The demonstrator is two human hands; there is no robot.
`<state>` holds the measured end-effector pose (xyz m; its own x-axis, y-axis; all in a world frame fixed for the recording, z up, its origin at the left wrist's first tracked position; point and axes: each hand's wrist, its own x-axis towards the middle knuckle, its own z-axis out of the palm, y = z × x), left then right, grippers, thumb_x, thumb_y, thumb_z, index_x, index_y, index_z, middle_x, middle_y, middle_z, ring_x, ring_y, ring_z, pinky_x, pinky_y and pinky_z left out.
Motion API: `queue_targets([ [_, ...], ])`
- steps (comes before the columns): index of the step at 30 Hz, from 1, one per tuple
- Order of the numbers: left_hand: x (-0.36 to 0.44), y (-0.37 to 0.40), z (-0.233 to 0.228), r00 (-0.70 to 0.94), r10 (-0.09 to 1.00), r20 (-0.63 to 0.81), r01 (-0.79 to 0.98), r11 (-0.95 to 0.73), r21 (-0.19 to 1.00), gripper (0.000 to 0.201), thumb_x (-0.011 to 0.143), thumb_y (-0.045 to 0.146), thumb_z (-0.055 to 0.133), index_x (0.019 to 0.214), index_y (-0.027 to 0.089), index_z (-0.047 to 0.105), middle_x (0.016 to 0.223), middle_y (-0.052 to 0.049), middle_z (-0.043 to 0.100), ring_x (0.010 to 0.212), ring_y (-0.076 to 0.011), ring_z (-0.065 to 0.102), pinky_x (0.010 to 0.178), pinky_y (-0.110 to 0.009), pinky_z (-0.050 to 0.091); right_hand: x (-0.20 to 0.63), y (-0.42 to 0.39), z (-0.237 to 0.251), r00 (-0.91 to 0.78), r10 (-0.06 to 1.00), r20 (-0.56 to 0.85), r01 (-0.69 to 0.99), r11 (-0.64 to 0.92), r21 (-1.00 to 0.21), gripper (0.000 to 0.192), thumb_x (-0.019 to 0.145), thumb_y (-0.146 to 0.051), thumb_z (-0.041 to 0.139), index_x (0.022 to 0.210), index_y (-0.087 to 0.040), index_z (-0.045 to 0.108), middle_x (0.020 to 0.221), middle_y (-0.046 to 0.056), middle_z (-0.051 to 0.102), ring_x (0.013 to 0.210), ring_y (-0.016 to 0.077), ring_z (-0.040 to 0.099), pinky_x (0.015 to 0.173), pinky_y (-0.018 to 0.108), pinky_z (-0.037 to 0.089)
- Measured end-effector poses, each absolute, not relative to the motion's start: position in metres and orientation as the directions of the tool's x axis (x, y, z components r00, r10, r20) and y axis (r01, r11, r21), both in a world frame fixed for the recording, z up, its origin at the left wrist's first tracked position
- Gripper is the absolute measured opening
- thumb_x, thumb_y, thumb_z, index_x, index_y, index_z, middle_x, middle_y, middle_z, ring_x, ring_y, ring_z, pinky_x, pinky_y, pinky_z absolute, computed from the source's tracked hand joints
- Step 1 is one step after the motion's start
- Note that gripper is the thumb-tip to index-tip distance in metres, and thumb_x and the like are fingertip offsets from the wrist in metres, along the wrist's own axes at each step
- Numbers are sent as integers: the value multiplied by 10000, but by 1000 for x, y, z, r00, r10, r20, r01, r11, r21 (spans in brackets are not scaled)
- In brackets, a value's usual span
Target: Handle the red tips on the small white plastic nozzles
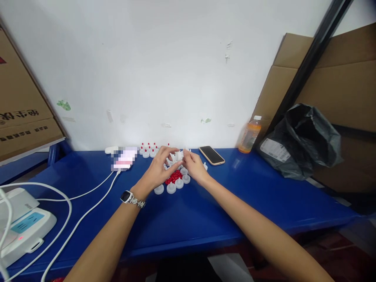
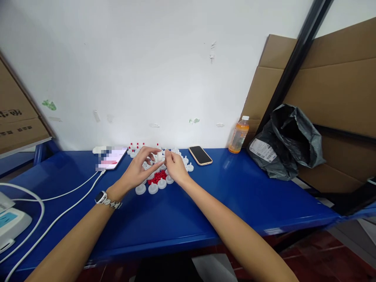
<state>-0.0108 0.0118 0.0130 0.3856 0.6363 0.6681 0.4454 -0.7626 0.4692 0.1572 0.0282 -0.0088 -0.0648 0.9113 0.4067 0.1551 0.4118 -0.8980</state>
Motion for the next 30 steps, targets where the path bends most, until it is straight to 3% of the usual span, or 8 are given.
queue_targets([
  [3, -10, 9, 15, 430, 619, 657, 406, -783, 471, 318, 957, 369, 552, 1246, 238, 555, 1166, -78, 588, 926, -173, 584, 778, -311, 506, 156, 27, -10, -84, 923, 377, 142, 385, -912, 560, 892, -710, 397, 609, -228, 430, 520, -34, 402, 499, 130, 380, 502, 277, 301],
  [6, -7, 7, 18, 415, 638, 649, 401, -769, 498, 287, 969, 380, 530, 1202, 220, 581, 1041, -56, 640, 850, -160, 596, 768, -304, 500, 154, 23, -6, -81, 914, 398, 171, 406, -898, 559, 914, -680, 378, 595, -223, 415, 524, -32, 403, 508, 128, 369, 526, 282, 300],
  [11, -1, 10, 15, 262, 771, 580, 369, -636, 678, 326, 984, 481, 457, 1049, 200, 608, 857, -21, 653, 761, -156, 602, 710, -292, 484, 150, 11, 4, -15, 842, 539, 293, 519, -803, 508, 967, -583, 365, 620, -214, 393, 559, -32, 395, 555, 128, 367, 557, 284, 281],
  [17, 5, 15, 11, 212, 836, 507, 197, -544, 815, 435, 976, 551, 419, 795, 180, 558, 661, 12, 535, 644, -136, 538, 626, -266, 444, 150, 5, 6, -14, 801, 598, 337, 567, -751, 488, 984, -542, 365, 629, -208, 391, 559, -39, 387, 550, 116, 347, 558, 281, 268],
  [21, 3, 10, 15, 230, 790, 569, 283, -614, 737, 358, 987, 496, 435, 963, 182, 605, 819, -16, 629, 753, -149, 583, 709, -273, 461, 149, 12, 3, -7, 840, 542, 237, 528, -816, 511, 953, -588, 392, 608, -211, 383, 546, -39, 366, 539, 114, 332, 545, 279, 262],
  [25, 2, 6, 18, 289, 685, 669, 368, -724, 583, 279, 984, 403, 492, 1141, 192, 586, 1053, -55, 667, 926, -166, 613, 860, -300, 461, 144, 19, 0, -68, 925, 373, -53, 370, -927, 529, 883, -631, 478, 578, -229, 321, 519, -58, 289, 500, 102, 256, 507, 275, 226],
  [28, 2, 7, 18, 291, 687, 666, 349, -724, 595, 269, 991, 391, 485, 1144, 195, 587, 1071, -58, 667, 969, -168, 620, 875, -297, 464, 144, 19, 1, -100, 934, 344, -146, 328, -933, 522, 873, -612, 500, 570, -232, 307, 519, -61, 277, 501, 99, 236, 507, 275, 222],
  [30, -4, 13, 18, 216, 723, 656, 322, -687, 651, 291, 1000, 426, 450, 1120, 200, 590, 1011, -48, 664, 910, -159, 620, 829, -288, 473, 150, 19, 3, -58, 918, 392, -80, 388, -918, 527, 887, -612, 479, 561, -228, 324, 517, -52, 307, 507, 103, 261, 520, 279, 245],
])
